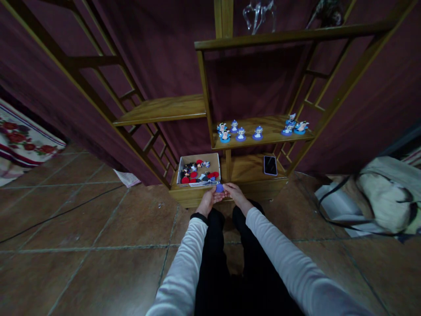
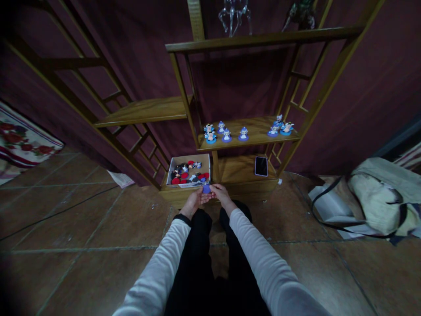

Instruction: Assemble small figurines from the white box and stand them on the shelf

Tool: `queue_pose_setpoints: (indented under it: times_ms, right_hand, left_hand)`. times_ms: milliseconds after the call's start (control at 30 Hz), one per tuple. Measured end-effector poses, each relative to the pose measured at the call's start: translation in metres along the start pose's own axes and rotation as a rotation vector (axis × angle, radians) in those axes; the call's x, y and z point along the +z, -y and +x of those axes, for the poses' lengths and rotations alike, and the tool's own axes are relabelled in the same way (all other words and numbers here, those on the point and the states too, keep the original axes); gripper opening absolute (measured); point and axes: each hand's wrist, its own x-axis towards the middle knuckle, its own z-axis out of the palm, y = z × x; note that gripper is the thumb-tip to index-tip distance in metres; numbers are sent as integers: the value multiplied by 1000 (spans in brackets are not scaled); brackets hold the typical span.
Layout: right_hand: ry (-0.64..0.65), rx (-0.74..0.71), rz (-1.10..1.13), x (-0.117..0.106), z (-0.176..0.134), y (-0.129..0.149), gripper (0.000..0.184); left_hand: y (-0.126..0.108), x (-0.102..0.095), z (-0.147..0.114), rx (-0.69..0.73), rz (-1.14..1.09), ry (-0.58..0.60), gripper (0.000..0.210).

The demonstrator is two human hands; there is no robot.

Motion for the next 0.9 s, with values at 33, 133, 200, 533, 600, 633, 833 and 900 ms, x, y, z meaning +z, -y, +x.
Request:
queue_pose_setpoints:
  times_ms: [33,133,200,533,600,633,833,900]
  right_hand:
    - [4,1,-2,0,0,0,35]
    - [12,5,-4,0,-1,0,34]
    - [13,3,-1,0,-1,0,33]
    - [12,1,-15,-1,0,-1,34]
    - [13,-2,-21,-1,0,-1,34]
    - [15,-2,-24,-1,0,-1,35]
    - [6,-6,-46,-1,0,-2,33]
    - [3,-10,-54,-1,1,-2,32]
  left_hand:
    - [0,0,0,-3,2,3,47]
    - [-1,-1,0,-6,2,5,47]
    - [-1,-1,0,-8,-5,4,46]
    - [-3,1,-3,10,-44,-33,39]
    - [-3,1,-3,5,-47,-34,39]
    - [-3,1,-3,1,-48,-35,40]
    - [-3,0,-1,-38,-55,-37,42]
    - [-3,0,0,-49,-61,-33,42]
